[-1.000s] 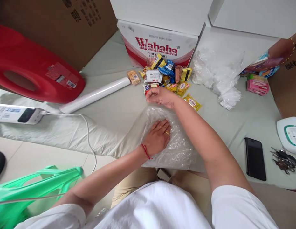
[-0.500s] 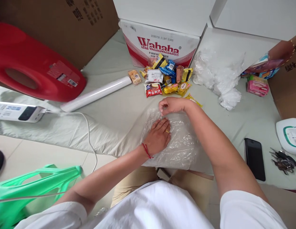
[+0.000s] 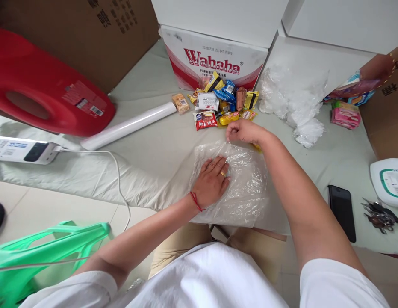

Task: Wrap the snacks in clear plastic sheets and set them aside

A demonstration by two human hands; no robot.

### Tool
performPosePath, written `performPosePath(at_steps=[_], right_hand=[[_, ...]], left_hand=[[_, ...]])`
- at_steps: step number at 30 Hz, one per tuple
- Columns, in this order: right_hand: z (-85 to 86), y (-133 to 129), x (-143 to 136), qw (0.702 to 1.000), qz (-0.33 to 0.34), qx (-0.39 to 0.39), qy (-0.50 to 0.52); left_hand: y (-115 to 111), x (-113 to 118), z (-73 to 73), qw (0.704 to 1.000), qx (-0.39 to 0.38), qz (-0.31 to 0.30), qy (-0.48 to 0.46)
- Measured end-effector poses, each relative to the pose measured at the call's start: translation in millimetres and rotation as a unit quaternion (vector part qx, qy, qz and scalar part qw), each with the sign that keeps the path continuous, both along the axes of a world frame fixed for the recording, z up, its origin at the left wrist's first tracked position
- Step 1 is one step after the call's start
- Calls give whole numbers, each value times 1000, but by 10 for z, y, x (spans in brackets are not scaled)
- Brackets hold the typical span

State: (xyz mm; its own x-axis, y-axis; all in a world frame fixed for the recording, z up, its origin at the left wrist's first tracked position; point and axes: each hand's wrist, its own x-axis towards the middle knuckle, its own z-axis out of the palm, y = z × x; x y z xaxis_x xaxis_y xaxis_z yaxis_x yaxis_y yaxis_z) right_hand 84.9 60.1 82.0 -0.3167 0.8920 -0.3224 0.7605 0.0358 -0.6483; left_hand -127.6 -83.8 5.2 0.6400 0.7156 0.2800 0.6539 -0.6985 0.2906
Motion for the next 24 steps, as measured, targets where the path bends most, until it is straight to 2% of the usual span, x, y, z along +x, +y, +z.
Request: performPosePath(at_steps=[2,4,7,9,11,14,16,18,21,22,24], right_hand=[[16,-110,-21,990,-92,110,-14],[34,-355,-85,977,-105,184,-15],[11,-986,-204,979,16,204,8],[-53,-1523,-241,976,91,198,9],[-136,-2078,-211,975,131,177,-14],[-225,-2812,-47,976,157,143,-44],[-238,-3167,94,982,121,141,-44],[-225,-3387,201,983,36,175,-35],[-208,-3477,216,964,-92,248,-36],[-213,-3459,183,958,-107,262,-41],[-248,-3389,98,961,-81,259,-51]], left_hand=[[19,-5,22,999,-20,37,-9],[44,-5,34,997,-40,71,-11],[86,0,30,993,-62,96,-4],[108,2,22,993,-66,99,0],[123,0,18,993,-67,101,-3],[147,-9,28,991,-79,105,-15],[179,-21,43,990,-94,101,-19],[233,-41,65,989,-112,97,-29],[352,-90,120,988,-129,70,-57],[396,-113,144,988,-134,55,-59],[485,-174,189,989,-146,19,-35]])
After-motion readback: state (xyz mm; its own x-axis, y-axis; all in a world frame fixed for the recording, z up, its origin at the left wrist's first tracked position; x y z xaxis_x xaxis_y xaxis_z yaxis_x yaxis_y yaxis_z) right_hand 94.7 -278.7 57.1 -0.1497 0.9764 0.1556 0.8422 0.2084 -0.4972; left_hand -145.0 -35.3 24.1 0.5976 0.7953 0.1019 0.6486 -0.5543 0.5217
